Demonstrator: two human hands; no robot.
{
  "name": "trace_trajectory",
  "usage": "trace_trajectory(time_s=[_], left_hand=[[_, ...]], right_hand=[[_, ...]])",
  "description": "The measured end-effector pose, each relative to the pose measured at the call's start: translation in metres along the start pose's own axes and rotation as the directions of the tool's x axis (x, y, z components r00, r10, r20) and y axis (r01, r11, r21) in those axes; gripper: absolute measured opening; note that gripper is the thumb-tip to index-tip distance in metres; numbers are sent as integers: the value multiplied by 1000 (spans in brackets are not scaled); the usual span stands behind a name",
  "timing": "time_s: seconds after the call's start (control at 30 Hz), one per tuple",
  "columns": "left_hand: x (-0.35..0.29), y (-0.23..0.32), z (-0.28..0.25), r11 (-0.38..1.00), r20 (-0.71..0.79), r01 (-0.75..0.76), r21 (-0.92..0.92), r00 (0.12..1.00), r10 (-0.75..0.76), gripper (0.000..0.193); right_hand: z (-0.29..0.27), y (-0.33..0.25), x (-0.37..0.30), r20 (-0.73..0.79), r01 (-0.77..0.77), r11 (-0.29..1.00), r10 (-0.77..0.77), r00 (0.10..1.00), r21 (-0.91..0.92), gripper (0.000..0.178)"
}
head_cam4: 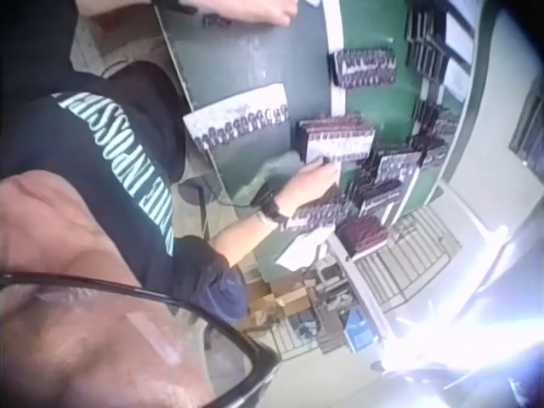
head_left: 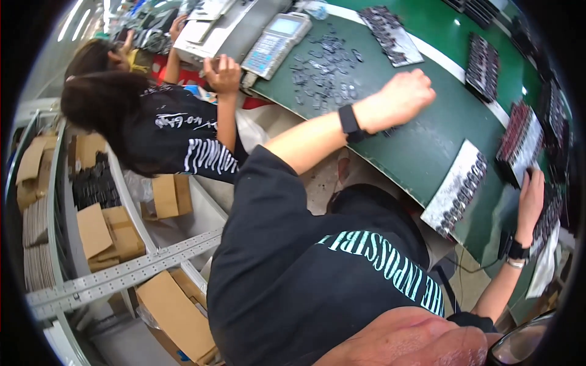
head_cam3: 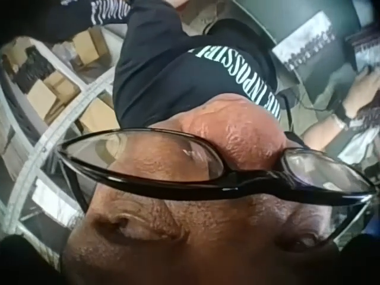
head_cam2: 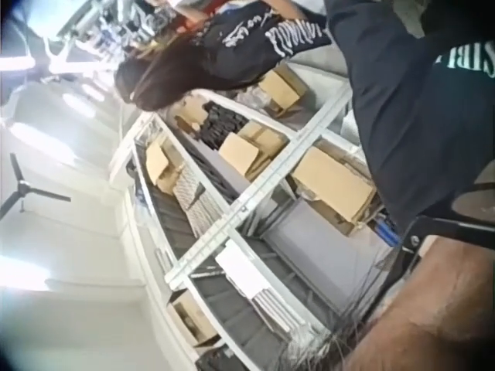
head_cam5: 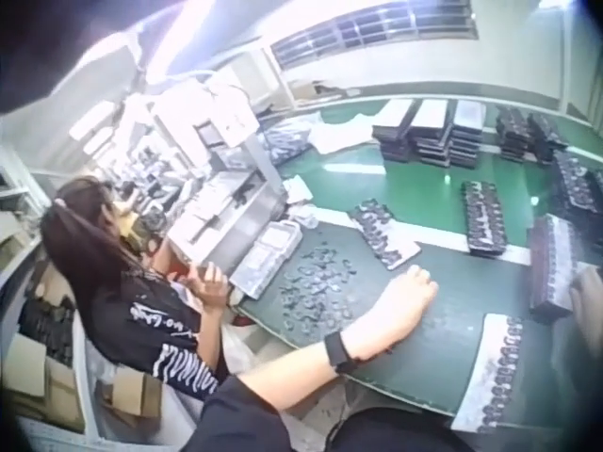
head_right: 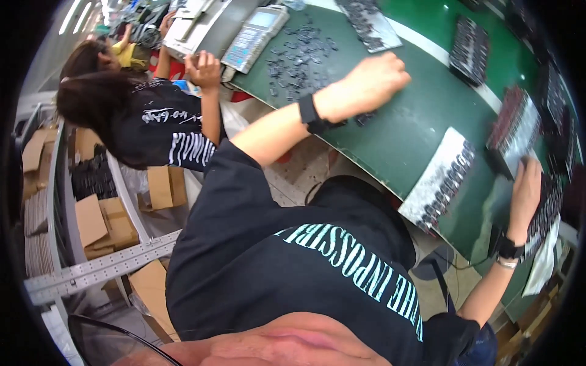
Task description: The person picks up a speaker and fits it into a plastic housing before pressing the assembled unit onto a metal plate. They repeat this process, handling the components one at a time and arranging them on the plate.
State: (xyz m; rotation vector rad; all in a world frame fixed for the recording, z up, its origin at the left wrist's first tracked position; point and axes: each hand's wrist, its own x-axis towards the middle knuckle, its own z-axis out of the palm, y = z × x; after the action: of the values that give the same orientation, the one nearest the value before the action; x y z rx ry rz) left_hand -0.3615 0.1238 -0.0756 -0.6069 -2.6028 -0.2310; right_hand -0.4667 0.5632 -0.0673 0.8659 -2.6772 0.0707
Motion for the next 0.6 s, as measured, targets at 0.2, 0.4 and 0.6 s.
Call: trace_trajectory(time_s=[0.2, 0.4, 0.6], left_hand=[[-9, 18, 14, 987, 95, 126, -98, 989, -116, 6], [-13, 35, 16, 825, 165, 339, -453, 941, -296, 12], [-31, 26, 3, 866, 41, 443, -231, 894, -446, 18]], right_hand=[[2, 4, -3, -72, -120, 984, 130, 989, 129, 28], [-38, -11, -43, 184, -338, 193, 549, 815, 921, 33], [-53, -98, -51, 362, -296, -214, 425, 830, 931, 30]])
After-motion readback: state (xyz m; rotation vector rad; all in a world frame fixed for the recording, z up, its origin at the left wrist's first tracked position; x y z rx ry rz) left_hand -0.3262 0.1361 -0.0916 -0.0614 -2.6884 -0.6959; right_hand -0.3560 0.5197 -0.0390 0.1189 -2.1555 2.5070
